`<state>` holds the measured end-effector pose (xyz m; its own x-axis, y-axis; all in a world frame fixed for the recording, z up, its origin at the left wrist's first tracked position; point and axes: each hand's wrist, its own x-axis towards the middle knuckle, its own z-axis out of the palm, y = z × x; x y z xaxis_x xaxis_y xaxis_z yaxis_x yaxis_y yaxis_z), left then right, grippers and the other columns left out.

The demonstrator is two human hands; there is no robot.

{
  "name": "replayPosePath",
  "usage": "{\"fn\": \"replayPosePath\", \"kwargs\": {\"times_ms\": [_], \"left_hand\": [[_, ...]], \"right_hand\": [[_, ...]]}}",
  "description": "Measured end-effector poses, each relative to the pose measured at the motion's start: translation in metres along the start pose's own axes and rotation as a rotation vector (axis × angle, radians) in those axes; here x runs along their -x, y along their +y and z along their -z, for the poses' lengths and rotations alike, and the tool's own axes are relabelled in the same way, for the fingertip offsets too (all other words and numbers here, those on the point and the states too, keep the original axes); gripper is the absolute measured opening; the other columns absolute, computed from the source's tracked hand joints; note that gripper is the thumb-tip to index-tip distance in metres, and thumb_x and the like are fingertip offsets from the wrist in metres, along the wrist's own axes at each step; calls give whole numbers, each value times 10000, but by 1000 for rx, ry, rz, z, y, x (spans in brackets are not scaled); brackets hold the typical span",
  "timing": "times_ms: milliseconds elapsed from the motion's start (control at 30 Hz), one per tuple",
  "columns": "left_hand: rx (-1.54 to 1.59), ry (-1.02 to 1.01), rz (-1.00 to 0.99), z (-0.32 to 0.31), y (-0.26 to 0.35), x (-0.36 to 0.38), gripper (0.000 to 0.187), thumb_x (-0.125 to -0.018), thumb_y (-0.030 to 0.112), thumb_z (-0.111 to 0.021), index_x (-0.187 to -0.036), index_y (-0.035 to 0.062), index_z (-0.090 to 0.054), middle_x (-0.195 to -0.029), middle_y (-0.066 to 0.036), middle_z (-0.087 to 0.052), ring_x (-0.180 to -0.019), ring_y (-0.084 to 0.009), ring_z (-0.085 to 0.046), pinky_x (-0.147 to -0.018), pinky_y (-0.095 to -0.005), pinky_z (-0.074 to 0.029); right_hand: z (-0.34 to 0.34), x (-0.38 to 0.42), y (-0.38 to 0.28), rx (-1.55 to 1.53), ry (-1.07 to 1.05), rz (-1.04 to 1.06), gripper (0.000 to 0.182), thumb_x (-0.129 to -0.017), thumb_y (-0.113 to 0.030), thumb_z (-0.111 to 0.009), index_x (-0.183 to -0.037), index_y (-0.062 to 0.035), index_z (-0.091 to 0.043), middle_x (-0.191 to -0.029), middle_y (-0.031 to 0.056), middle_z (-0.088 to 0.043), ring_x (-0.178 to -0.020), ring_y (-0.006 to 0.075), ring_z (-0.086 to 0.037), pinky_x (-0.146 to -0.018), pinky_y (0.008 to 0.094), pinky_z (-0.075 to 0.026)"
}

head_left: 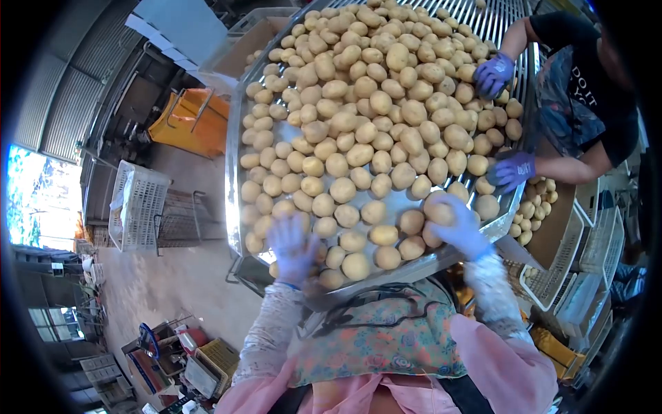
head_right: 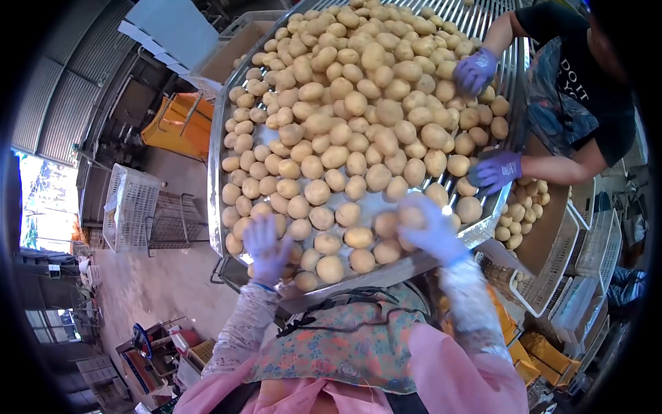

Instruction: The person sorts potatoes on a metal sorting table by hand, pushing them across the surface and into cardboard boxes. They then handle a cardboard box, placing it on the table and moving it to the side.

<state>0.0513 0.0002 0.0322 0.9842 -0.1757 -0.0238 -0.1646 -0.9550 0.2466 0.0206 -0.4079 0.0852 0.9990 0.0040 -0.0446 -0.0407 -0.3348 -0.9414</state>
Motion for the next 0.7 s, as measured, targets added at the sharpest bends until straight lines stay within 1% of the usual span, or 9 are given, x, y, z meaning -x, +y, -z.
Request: {"fn": "replayPosePath", "kwargs": {"times_ms": [67, 133, 200, 267, 367, 433, 567, 633, 700], "left_hand": [[-33, 83, 91, -12, -25, -21, 847, -959, 559, -546, -1560, 12, -311, -1584, -275, -334, -1500, -508, -196, -1198, -654, -84], [-61, 177, 193, -49, -27, -48, 847, -964, 566, -534, -1562, 11, -306, -1592, -273, -325, -1503, -504, -194, -1202, -651, -86], [-537, 236, 122, -98, 8, -68, 858, -968, 574, -518, -1567, 3, -291, -1604, -283, -299, -1501, -507, -193, -1209, -649, -77], [37, 528, 82, -99, 62, -72, 899, -960, 555, -546, -1587, -7, -228, -1612, -307, -256, -1488, -513, -226, -1200, -656, -131], [-62, 189, 46, -43, 112, -39, 878, -942, 551, -579, -1581, 25, -286, -1607, -290, -279, -1469, -522, -263, -1190, -658, -161], [43, -41, -548, -27, 110, -3, 763, -920, 515, -610, -1509, 57, -449, -1566, -253, -368, -1442, -481, -323, -1170, -659, -198], [230, -74, -467, -10, 52, 19, 624, -910, 414, -644, -1438, 95, -556, -1505, -236, -443, -1400, -459, -378, -1152, -628, -250], [9, -36, -473, -8, 29, 18, 553, -906, 346, -652, -1398, 99, -593, -1465, -218, -489, -1375, -423, -419, -1137, -598, -287], [73, 58, -410, -4, 41, 13, 532, -905, 330, -651, -1377, 90, -603, -1450, -211, -502, -1354, -405, -447, -1134, -580, -304]], "right_hand": [[74, 42, -43, 120, -267, -270, 568, -794, -231, -823, -1302, -84, -617, -1200, 92, -664, -1100, 194, -637, -971, 346, -494], [130, 88, 10, 394, -545, -112, 490, -820, -250, -799, -1259, -86, -660, -1165, 88, -673, -1079, 204, -648, -953, 348, -502], [125, 96, -6, 862, -451, 43, 495, -839, -261, -767, -1282, -76, -645, -1202, 112, -657, -1107, 254, -646, -956, 366, -509], [91, 50, -32, 244, -260, -298, 525, -852, -261, -745, -1324, -69, -618, -1266, 156, -625, -1163, 325, -623, -975, 396, -509], [41, -32, -36, 486, 56, 158, 561, -857, -248, -741, -1372, -85, -588, -1321, 199, -587, -1214, 375, -593, -1016, 434, -490], [9, -98, -18, 715, 229, 310, 596, -818, -366, -748, -1357, -155, -605, -1322, 198, -567, -1135, 382, -611, -948, 436, -518], [-33, -172, -12, 1045, 231, 42, 653, -724, -465, -775, -1306, -211, -623, -1345, 179, -505, -1077, 405, -588, -889, 488, -520], [-40, -181, -29, 984, 132, -226, 666, -695, -445, -839, -1273, -195, -625, -1401, 190, -468, -1169, 448, -543, -975, 516, -495], [-34, -165, -8, 902, 138, -71, 642, -682, -407, -837, -1250, -196, -626, -1377, 181, -468, -1136, 435, -537, -943, 516, -499]]}}
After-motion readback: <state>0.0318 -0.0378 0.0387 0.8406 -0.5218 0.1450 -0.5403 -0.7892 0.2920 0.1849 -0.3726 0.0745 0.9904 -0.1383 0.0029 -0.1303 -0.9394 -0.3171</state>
